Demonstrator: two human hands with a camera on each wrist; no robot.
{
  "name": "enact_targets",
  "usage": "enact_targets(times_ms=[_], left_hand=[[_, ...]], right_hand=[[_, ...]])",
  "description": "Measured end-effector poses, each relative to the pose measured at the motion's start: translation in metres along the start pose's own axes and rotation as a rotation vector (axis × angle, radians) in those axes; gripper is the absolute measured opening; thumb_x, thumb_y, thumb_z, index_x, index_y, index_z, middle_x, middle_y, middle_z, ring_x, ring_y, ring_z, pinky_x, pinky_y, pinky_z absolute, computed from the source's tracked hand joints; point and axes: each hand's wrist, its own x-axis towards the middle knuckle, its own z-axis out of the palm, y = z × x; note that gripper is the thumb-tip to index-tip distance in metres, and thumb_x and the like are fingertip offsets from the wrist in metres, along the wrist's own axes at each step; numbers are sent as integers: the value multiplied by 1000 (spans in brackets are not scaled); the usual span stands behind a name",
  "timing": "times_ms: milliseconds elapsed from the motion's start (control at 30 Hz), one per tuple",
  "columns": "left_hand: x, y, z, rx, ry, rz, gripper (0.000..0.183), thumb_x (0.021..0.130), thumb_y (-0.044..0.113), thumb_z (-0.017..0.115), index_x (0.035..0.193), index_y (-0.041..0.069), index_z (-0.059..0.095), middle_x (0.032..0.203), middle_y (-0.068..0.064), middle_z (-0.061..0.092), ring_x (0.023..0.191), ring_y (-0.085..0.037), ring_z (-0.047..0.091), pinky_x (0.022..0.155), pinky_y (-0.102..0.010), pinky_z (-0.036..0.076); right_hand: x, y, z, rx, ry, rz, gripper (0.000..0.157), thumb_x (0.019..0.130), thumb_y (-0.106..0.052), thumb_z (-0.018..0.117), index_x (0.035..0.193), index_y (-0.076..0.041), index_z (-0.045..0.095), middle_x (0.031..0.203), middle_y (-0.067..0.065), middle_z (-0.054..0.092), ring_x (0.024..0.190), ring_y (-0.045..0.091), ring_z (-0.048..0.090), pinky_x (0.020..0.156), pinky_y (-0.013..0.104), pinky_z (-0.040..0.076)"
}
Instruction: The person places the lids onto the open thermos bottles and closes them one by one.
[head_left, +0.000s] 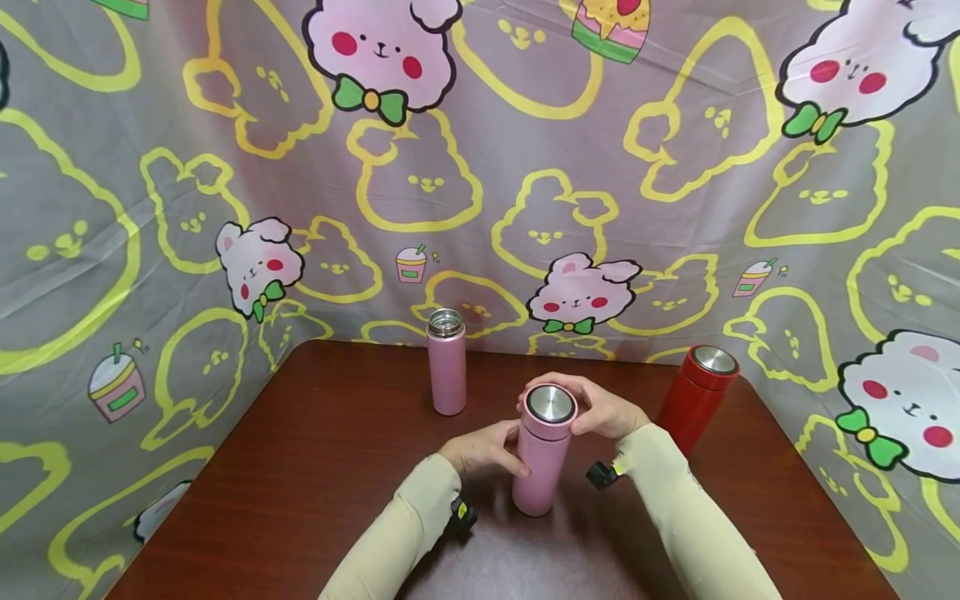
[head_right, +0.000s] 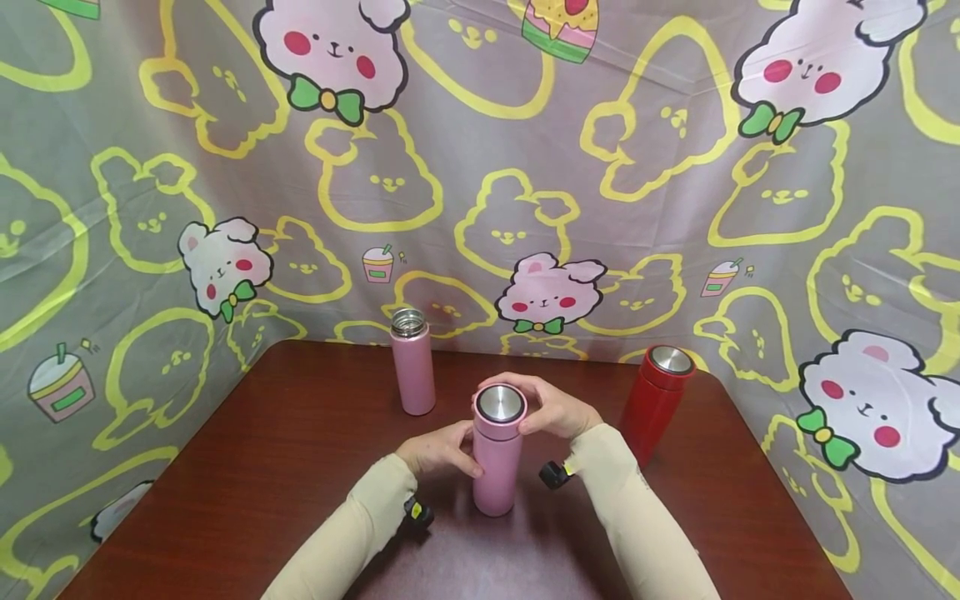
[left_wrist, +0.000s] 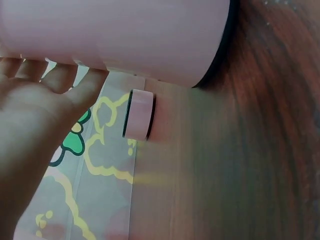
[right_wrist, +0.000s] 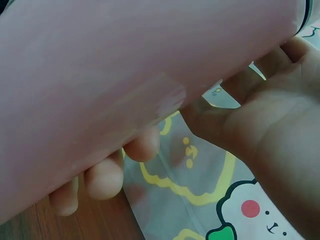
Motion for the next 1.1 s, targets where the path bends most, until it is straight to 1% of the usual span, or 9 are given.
enact_targets(times_ms=[200,367,500,633,767,900,1100], left_hand=[[0,-4,3,17,42,45,70,76,12,69,138,0,39,131,-6,53,117,-15,50,100,-32,38],[-2,-5,5,10,85,60,71,77,12,68,140,5,38,134,-3,51,119,-15,48,100,-32,38],[-4,-6,6,14,124,81,69,76,10,68,139,5,40,132,-3,52,117,-15,50,99,-32,39],[-4,-7,8,31,164,118,69,75,8,68,137,1,41,127,-6,54,112,-15,52,96,-32,41],[-4,-6,9,38,202,132,71,73,7,69,137,-1,40,125,-6,55,110,-13,52,95,-31,42],[-4,-6,11,29,226,141,71,73,4,69,138,-1,40,125,-7,55,110,-14,52,94,-31,43],[-3,-6,12,26,268,152,74,75,-2,68,142,3,36,126,-11,54,108,-16,54,92,-32,45]], right_hand=[[-6,-3,7,-71,128,19,63,83,-20,68,135,2,40,130,16,53,119,29,50,99,45,40],[-8,-3,13,-121,223,29,60,82,-17,68,134,0,43,128,15,55,116,30,52,96,44,43],[-9,-4,18,-172,293,40,60,81,-15,69,133,1,43,126,16,57,115,30,53,95,43,44],[-9,-5,23,-247,372,46,59,81,-11,70,132,3,44,123,14,59,112,27,54,93,41,45],[-9,-5,30,-303,451,53,58,80,-7,70,131,4,45,120,10,60,109,24,55,91,37,46],[-7,-5,38,-341,527,54,58,79,-2,70,131,3,45,121,10,59,108,23,55,89,36,47],[-4,-3,47,-408,655,56,57,79,2,69,131,2,46,119,7,60,105,20,57,85,32,50]])
